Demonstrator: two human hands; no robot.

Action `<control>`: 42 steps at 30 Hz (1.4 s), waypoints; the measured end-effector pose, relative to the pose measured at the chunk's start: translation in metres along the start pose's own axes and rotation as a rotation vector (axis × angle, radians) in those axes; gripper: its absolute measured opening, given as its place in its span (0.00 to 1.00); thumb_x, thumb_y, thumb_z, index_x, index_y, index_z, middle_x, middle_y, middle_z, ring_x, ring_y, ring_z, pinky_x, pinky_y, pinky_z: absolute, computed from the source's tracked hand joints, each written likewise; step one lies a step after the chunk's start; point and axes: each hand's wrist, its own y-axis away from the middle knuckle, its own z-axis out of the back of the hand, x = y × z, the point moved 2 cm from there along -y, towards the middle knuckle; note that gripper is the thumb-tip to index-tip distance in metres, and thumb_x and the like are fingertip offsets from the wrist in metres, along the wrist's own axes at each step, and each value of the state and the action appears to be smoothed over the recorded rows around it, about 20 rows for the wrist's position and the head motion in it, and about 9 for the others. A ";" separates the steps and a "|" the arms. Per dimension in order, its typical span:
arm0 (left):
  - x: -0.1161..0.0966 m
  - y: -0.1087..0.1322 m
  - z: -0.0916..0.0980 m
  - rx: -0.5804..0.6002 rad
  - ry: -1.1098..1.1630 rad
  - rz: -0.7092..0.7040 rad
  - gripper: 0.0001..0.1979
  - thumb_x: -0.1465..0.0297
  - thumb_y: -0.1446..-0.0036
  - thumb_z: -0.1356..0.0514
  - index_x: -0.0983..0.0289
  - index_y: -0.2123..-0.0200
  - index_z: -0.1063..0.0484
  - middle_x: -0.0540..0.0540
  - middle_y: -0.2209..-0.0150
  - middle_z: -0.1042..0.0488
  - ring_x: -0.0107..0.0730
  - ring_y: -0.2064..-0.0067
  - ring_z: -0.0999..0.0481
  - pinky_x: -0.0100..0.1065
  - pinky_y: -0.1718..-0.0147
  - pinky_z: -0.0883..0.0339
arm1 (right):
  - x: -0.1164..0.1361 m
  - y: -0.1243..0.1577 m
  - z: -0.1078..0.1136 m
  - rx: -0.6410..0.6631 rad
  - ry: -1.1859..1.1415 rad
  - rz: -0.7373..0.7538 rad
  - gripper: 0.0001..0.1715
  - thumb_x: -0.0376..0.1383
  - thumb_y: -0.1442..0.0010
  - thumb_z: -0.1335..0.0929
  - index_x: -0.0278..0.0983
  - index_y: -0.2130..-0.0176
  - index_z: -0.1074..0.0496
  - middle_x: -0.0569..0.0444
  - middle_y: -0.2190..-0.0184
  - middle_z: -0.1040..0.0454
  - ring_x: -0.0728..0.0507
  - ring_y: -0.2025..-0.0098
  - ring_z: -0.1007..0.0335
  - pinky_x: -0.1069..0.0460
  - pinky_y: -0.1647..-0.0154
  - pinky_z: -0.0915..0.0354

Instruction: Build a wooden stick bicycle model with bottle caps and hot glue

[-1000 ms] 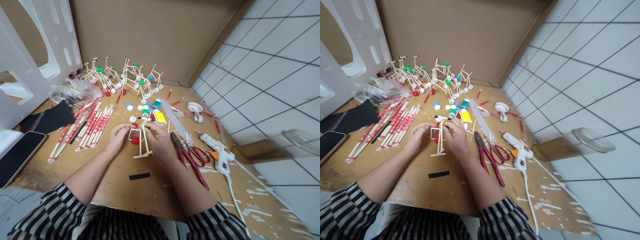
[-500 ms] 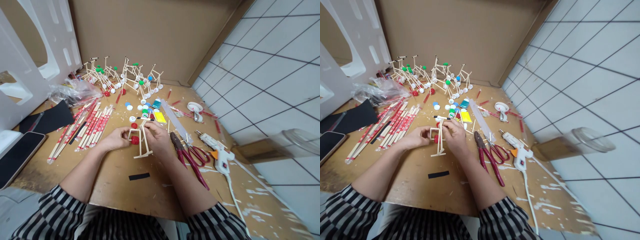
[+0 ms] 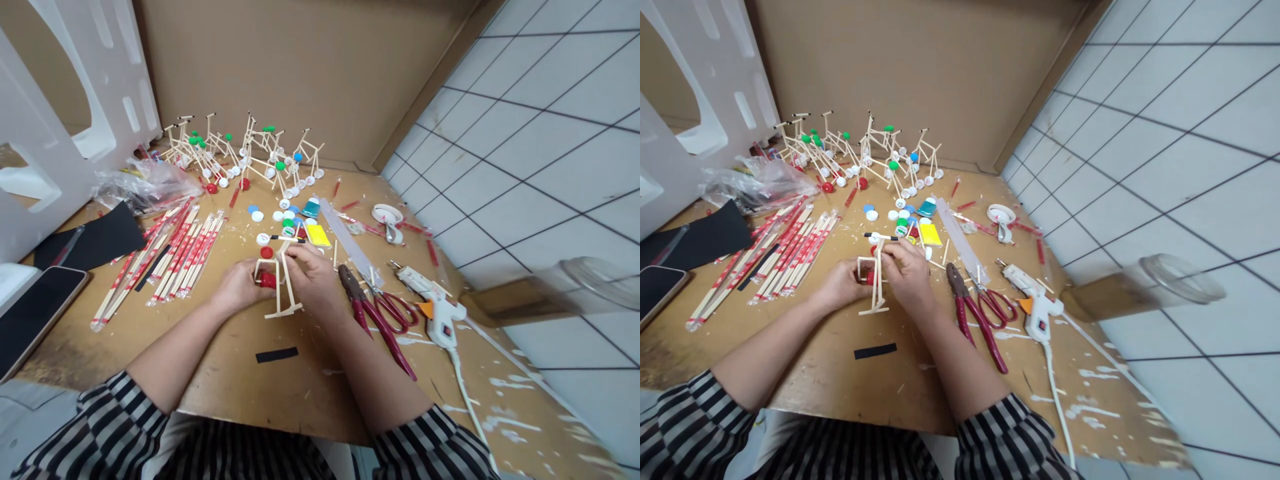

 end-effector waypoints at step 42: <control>0.001 -0.008 -0.009 0.196 0.251 0.051 0.08 0.81 0.67 0.40 0.67 0.78 0.28 0.43 0.82 0.35 0.18 0.79 0.41 0.22 0.78 0.47 | 0.002 -0.001 0.002 0.020 0.009 0.033 0.09 0.33 0.41 0.36 0.39 0.69 0.27 0.53 0.70 0.27 0.44 0.65 0.30 0.49 0.60 0.36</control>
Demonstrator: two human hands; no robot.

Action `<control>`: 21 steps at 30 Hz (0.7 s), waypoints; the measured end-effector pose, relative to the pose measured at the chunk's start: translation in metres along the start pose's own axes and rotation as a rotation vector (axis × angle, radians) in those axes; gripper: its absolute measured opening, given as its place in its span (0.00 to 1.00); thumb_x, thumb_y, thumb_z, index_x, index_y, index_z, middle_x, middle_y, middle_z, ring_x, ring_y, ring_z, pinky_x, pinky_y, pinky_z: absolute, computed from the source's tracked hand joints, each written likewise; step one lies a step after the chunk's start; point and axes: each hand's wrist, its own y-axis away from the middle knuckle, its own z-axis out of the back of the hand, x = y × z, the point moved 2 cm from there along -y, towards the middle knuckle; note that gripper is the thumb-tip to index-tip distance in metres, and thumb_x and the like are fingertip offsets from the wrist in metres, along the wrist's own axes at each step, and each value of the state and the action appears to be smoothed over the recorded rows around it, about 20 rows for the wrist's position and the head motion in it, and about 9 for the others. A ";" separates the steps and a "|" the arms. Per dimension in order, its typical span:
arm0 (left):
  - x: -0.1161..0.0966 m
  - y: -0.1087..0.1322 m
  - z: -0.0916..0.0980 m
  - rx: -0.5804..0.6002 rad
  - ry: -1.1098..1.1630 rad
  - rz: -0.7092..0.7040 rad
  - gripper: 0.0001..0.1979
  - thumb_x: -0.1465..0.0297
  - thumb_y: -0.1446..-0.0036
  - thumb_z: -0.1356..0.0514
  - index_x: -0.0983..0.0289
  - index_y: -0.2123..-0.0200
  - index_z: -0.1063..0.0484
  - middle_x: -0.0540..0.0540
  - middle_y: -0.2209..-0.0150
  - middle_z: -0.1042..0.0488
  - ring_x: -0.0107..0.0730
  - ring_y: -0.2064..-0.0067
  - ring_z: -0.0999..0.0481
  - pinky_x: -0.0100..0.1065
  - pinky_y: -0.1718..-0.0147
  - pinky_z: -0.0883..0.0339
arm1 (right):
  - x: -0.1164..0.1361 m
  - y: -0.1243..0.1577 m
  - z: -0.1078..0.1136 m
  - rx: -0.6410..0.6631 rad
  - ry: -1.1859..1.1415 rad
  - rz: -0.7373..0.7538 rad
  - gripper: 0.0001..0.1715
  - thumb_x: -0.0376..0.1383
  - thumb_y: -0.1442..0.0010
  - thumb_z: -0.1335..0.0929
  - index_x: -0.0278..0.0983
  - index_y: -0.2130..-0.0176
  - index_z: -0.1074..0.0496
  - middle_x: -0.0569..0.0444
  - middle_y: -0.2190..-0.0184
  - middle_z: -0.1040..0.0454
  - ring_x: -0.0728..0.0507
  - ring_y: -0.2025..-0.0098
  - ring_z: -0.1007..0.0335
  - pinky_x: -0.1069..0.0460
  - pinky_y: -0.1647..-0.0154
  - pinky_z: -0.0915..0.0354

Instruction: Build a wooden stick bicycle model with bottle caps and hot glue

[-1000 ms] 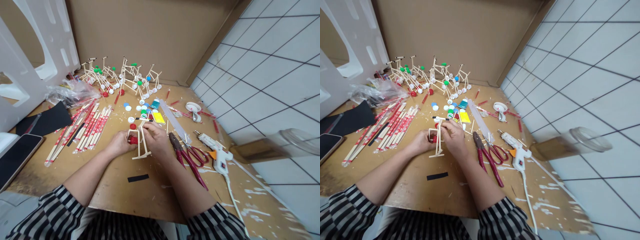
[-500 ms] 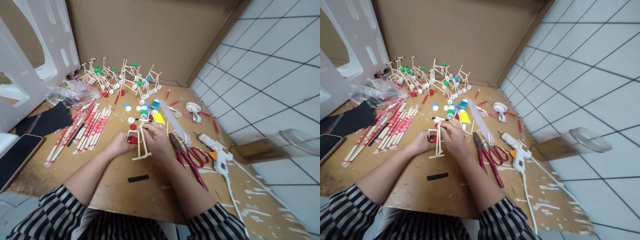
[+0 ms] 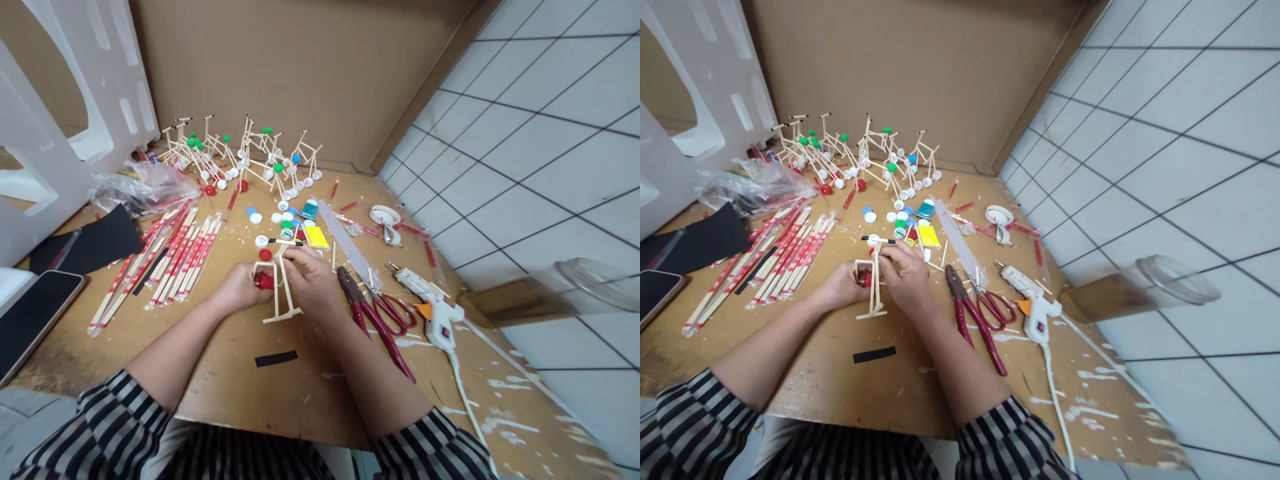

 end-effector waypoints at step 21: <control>0.004 -0.002 0.001 -0.003 -0.008 0.022 0.11 0.71 0.67 0.30 0.67 0.74 0.22 0.48 0.79 0.26 0.24 0.76 0.32 0.26 0.73 0.38 | 0.002 -0.001 0.000 0.013 -0.001 -0.017 0.09 0.34 0.41 0.36 0.39 0.69 0.26 0.53 0.70 0.27 0.44 0.66 0.31 0.49 0.61 0.37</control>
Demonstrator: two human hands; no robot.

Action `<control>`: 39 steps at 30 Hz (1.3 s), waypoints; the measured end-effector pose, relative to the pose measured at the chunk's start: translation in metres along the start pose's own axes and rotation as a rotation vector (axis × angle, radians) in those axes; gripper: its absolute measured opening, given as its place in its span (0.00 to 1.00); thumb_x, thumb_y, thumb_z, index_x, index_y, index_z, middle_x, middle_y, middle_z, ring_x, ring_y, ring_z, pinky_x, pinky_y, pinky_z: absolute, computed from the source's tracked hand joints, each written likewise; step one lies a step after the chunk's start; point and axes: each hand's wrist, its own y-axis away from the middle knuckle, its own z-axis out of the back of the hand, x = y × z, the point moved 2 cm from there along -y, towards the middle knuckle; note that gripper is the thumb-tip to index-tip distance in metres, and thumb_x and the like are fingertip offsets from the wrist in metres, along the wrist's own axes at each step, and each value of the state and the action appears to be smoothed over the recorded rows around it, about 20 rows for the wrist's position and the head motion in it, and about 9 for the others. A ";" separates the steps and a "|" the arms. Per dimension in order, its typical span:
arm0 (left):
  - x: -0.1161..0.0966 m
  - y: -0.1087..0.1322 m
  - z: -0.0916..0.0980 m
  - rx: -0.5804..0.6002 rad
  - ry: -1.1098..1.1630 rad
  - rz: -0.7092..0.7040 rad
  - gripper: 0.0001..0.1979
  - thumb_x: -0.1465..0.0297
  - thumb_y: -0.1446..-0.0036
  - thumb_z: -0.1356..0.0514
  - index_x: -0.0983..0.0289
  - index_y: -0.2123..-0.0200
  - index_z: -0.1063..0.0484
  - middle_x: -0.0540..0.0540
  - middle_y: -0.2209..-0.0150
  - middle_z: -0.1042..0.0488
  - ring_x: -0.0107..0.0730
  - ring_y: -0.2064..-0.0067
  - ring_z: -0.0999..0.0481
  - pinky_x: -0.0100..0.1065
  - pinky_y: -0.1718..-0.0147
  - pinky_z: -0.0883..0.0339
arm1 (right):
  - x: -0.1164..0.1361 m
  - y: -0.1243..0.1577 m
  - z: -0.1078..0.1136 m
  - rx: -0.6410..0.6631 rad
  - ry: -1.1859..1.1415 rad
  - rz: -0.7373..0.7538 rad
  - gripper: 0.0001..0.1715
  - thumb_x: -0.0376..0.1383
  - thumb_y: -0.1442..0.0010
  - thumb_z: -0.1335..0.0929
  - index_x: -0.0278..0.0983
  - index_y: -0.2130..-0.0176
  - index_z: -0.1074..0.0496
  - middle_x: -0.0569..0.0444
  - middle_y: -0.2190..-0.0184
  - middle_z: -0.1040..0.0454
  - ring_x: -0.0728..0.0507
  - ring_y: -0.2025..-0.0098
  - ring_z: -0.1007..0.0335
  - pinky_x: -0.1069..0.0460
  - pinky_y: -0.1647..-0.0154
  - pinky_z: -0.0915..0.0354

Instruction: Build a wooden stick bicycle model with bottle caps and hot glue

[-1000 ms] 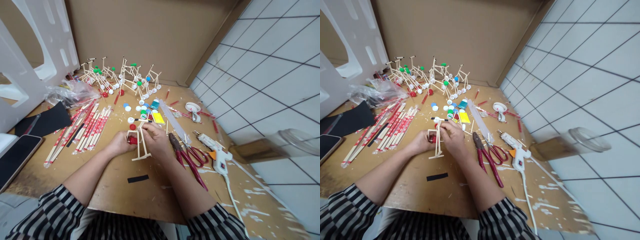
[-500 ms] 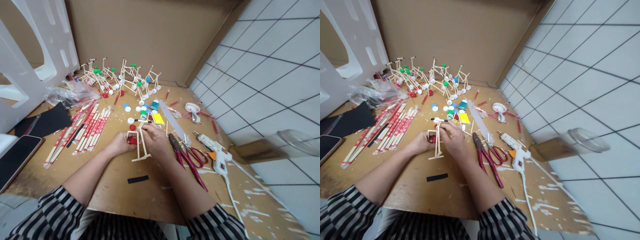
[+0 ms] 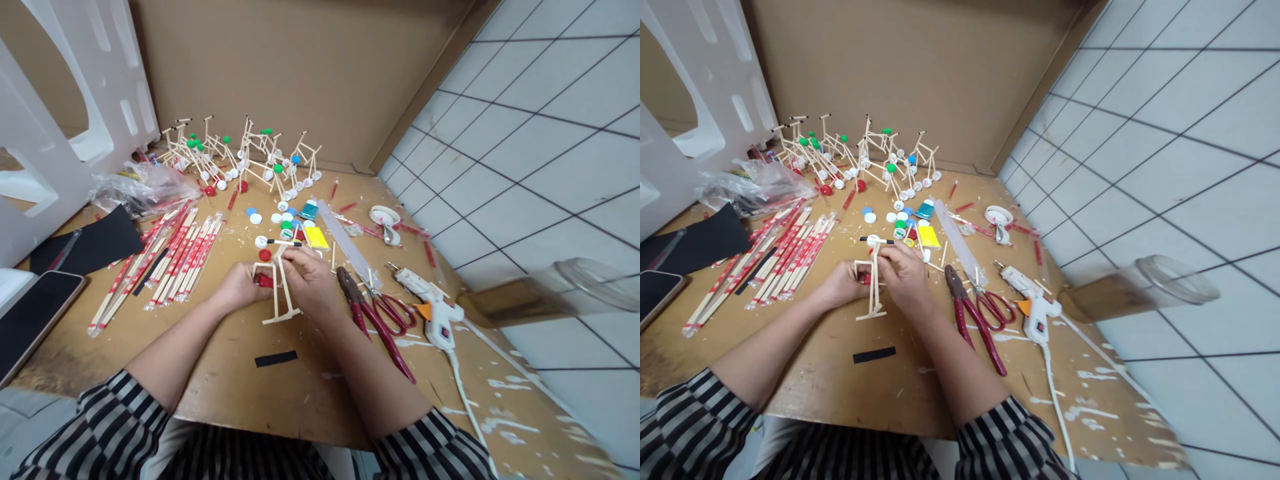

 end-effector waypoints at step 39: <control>-0.033 0.018 0.043 -0.092 0.103 0.035 0.13 0.64 0.61 0.31 0.65 0.71 0.22 0.53 0.71 0.20 0.30 0.68 0.24 0.35 0.63 0.30 | -0.001 0.000 0.000 0.001 -0.029 -0.033 0.09 0.35 0.41 0.36 0.40 0.70 0.26 0.53 0.70 0.26 0.44 0.65 0.31 0.48 0.60 0.36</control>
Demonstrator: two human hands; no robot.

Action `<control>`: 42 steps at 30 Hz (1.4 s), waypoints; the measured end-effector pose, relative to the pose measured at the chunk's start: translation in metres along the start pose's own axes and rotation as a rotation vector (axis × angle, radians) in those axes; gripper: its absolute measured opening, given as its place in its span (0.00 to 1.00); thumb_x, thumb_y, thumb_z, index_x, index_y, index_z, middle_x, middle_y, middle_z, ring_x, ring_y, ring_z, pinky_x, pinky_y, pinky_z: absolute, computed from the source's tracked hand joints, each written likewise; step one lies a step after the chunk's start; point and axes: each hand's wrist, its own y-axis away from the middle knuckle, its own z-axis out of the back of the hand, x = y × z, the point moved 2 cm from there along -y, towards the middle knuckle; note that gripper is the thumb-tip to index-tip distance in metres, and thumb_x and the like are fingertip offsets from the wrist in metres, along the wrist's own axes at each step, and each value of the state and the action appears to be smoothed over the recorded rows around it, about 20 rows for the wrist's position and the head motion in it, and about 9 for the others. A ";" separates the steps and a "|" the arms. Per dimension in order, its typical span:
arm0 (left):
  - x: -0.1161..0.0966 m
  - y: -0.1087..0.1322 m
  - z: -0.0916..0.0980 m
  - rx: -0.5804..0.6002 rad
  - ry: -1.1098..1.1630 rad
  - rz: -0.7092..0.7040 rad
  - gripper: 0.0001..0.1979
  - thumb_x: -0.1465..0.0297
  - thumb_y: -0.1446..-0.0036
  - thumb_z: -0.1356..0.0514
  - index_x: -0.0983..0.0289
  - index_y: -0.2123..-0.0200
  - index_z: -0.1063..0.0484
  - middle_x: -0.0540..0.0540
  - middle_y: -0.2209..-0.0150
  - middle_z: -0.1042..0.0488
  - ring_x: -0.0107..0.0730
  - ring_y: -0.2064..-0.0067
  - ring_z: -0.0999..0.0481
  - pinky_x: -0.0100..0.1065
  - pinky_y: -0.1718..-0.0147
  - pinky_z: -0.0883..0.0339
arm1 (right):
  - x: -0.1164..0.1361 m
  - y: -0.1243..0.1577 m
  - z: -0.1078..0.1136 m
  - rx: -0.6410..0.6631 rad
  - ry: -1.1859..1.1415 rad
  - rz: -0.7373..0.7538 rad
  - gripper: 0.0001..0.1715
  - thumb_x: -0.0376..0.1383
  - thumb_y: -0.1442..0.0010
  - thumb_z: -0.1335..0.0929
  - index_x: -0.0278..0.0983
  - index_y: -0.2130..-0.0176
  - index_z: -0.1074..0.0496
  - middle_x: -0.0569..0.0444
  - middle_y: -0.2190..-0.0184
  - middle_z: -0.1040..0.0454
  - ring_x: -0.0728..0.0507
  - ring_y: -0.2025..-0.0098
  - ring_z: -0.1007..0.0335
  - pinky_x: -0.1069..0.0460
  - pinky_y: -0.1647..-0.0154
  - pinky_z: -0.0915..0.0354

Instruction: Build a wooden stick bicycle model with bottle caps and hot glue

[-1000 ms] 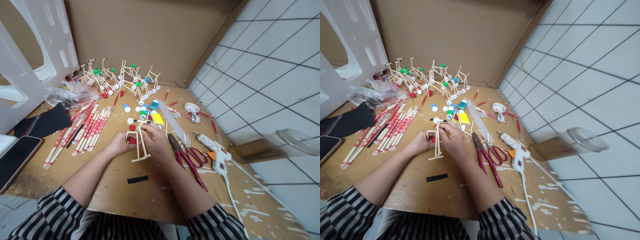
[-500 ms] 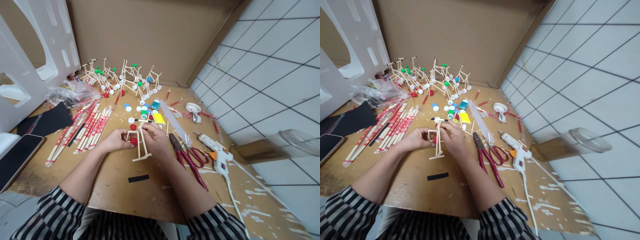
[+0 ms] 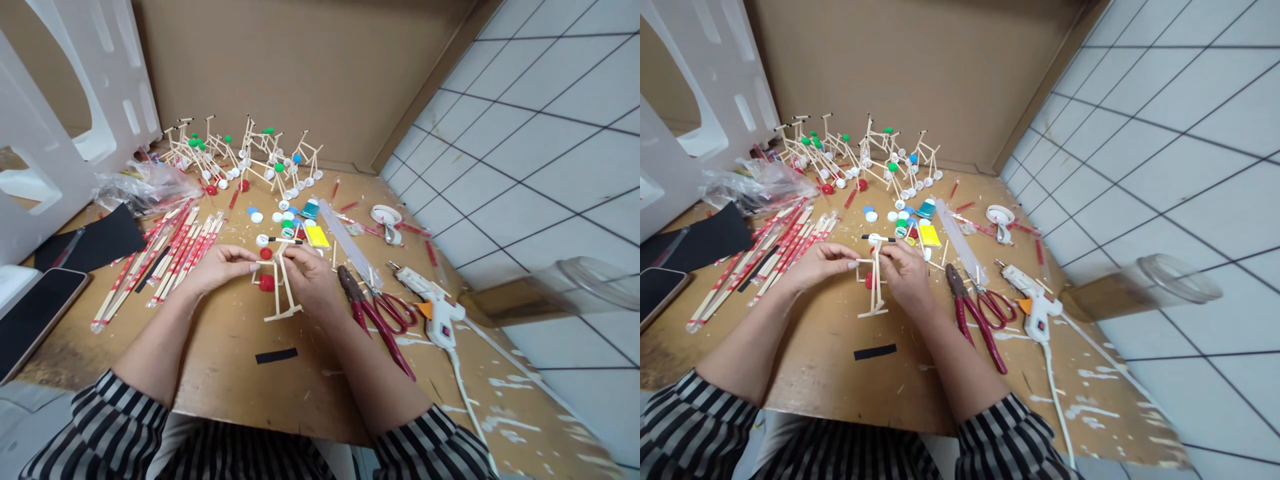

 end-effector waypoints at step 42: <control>-0.005 0.003 -0.014 -0.090 0.119 0.045 0.10 0.67 0.66 0.30 0.64 0.78 0.23 0.49 0.79 0.24 0.24 0.77 0.31 0.28 0.74 0.38 | 0.002 -0.001 0.000 -0.017 -0.025 0.007 0.08 0.33 0.42 0.35 0.39 0.71 0.27 0.54 0.71 0.26 0.45 0.67 0.30 0.50 0.62 0.35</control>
